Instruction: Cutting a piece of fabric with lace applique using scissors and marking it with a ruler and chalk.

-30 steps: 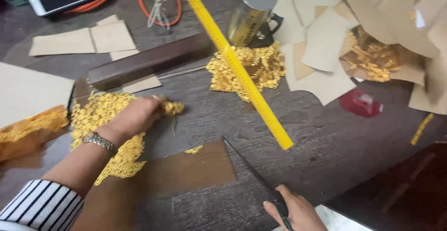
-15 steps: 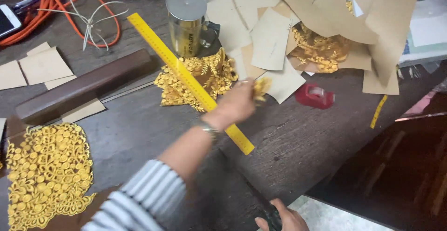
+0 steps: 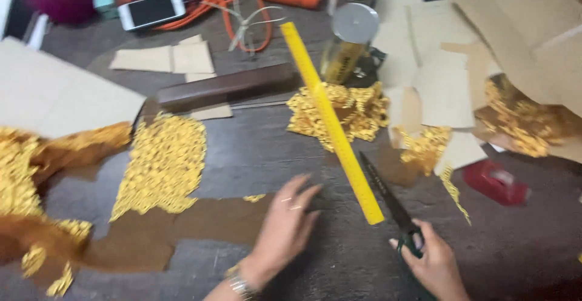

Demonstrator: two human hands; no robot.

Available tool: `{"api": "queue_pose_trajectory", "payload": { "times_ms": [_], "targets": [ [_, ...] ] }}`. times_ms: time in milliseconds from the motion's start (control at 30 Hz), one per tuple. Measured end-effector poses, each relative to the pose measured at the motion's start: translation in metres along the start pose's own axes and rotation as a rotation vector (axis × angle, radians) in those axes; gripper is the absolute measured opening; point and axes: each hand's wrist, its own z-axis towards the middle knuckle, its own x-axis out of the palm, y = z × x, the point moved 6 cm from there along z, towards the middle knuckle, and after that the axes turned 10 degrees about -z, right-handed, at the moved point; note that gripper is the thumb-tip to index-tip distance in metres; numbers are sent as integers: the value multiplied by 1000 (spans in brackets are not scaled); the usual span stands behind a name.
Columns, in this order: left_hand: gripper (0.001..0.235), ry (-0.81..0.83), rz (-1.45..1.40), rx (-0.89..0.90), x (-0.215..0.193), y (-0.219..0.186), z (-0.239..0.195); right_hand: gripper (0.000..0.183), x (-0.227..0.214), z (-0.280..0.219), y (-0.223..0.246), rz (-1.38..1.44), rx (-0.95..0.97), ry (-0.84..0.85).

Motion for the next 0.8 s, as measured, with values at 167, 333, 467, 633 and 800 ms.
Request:
{"api": "queue_pose_trajectory", "payload": {
  "times_ms": [167, 333, 467, 633, 800],
  "targets": [
    [39, -316, 356, -266, -121, 59, -123, 61, 2, 55, -10, -49, -327, -234],
    [41, -444, 573, -427, -202, 89, -185, 69, -20, 52, 14, 14, -284, -76],
    [46, -287, 652, -371, -217, 105, -171, 63, -22, 61, 6, 37, -369, -210],
    [43, -198, 682, -459, -227, 133, -154, 62, -15, 68, -10, -35, -321, -331],
    [44, -204, 673, -521, -254, 156, -156, 63, -9, 68, -16, -4, -298, -364]
  ]
}}
